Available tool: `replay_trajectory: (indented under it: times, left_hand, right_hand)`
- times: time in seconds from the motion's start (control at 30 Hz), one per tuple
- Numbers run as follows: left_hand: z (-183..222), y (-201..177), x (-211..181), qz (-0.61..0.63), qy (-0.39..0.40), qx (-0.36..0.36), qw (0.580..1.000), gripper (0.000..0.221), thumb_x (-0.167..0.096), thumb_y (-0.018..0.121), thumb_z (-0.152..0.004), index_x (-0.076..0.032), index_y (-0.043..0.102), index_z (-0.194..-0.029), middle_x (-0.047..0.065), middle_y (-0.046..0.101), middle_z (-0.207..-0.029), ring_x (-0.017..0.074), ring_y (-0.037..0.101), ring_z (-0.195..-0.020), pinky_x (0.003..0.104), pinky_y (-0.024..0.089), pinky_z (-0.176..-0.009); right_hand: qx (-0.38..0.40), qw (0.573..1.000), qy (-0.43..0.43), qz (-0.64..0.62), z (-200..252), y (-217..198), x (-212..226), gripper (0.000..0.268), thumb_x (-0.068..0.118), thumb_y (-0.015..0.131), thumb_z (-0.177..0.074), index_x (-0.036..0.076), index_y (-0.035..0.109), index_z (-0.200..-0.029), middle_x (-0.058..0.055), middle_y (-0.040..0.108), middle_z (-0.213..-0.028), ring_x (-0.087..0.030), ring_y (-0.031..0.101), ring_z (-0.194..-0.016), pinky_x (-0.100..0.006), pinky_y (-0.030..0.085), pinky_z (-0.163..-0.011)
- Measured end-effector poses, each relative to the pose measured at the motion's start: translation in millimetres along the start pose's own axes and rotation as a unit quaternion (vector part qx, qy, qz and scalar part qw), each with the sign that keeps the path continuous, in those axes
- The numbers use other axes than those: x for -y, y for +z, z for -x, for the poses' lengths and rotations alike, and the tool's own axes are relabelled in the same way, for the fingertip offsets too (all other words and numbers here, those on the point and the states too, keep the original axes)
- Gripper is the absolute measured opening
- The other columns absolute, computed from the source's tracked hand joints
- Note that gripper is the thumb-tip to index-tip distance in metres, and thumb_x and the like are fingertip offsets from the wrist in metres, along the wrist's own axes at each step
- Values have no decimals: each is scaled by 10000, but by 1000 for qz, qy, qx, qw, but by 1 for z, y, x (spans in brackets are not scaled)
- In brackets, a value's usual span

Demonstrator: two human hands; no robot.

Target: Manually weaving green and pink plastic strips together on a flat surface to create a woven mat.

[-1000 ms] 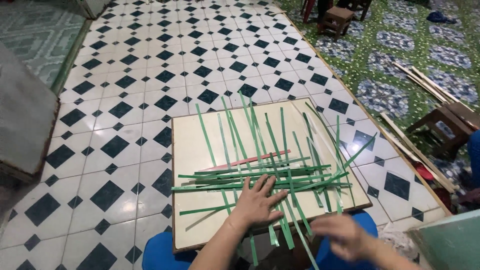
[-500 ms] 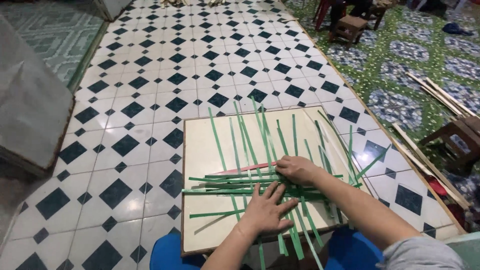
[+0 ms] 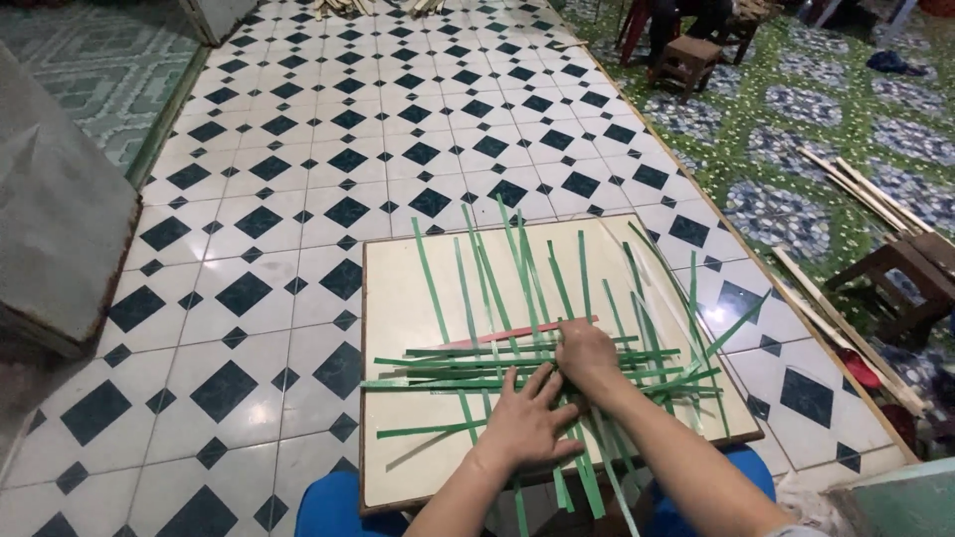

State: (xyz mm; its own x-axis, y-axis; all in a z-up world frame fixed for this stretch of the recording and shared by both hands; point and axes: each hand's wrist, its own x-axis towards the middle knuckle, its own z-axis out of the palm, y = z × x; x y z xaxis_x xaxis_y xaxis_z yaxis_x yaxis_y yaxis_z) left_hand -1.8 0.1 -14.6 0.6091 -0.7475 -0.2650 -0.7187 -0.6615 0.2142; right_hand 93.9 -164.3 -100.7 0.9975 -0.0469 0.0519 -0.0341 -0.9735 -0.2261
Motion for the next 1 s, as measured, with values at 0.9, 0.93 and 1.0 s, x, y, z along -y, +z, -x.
replay_trajectory:
  times: [0.9,0.93,1.0]
  left_hand:
    - [-4,9,2,-15,0,-25,1000,727,-682,139,-864,-354,325,-1485,144,135,-1611,352,84,-1479,677,67,-1084]
    - [-2,6,2,-16,1,-24,1000,727,-682,139,-864,-354,325,-1485,144,135,-1611,352,84,-1479,677,67,-1084]
    - [2,-1,0,3,-3,-8,1000,693,-663,215,-875,-385,250,-1510,114,103,-1622,346,47,-1486,677,59,-1098]
  right_hand:
    - [62,993,49,-89,32,-85,19,287,229,552,-941,160,655,-1200,-22,643,-1218,-171,603,-1111,-346,520,-925]
    - [62,993,51,-89,48,-91,8,287,229,552,-941,160,655,-1200,-22,643,-1218,-171,603,-1111,-346,520,-925]
    - [92,981,104,-135,80,-104,-15,184,291,586,-935,157,706,-974,-3,719,-894,-126,669,-814,-254,556,-751]
